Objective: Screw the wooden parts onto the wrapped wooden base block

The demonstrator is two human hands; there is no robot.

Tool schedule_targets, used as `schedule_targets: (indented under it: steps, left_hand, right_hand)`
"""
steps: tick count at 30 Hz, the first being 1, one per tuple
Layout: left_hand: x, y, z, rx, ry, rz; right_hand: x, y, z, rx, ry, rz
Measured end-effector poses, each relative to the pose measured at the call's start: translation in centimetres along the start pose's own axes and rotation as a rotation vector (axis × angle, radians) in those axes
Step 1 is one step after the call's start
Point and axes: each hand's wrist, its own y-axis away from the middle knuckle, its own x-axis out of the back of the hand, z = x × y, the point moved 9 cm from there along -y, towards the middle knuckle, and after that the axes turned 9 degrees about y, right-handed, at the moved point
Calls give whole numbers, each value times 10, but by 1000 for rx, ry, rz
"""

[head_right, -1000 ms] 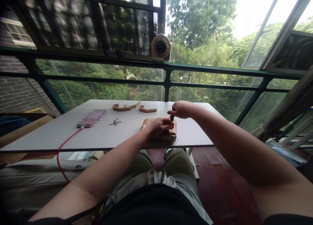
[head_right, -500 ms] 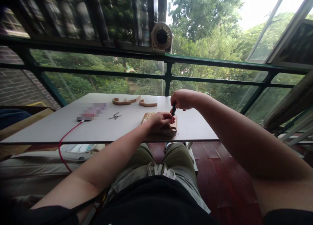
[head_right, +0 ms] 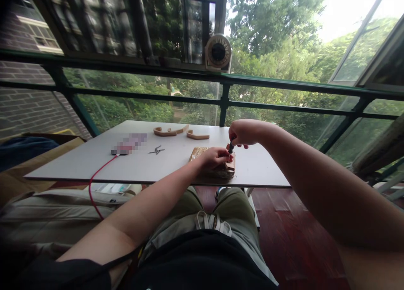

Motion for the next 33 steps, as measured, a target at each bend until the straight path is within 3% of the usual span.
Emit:
schedule_targets:
  steps: [8,18,27,33]
  left_hand:
    - [-2,-3,-2,-59,55,-19]
    - [7,-6,-11,-19,18,97]
    - [4,-4,-5,-36,26,52]
    - [4,-5,-6,-78,74,57]
  right_hand:
    - [-4,-5,6,-35,56,-5]
    - [-5,-17,25,-189,100,144]
    - [-15,-15,40,-296,95,179]
    - [-6,2,11,-42,104,361]
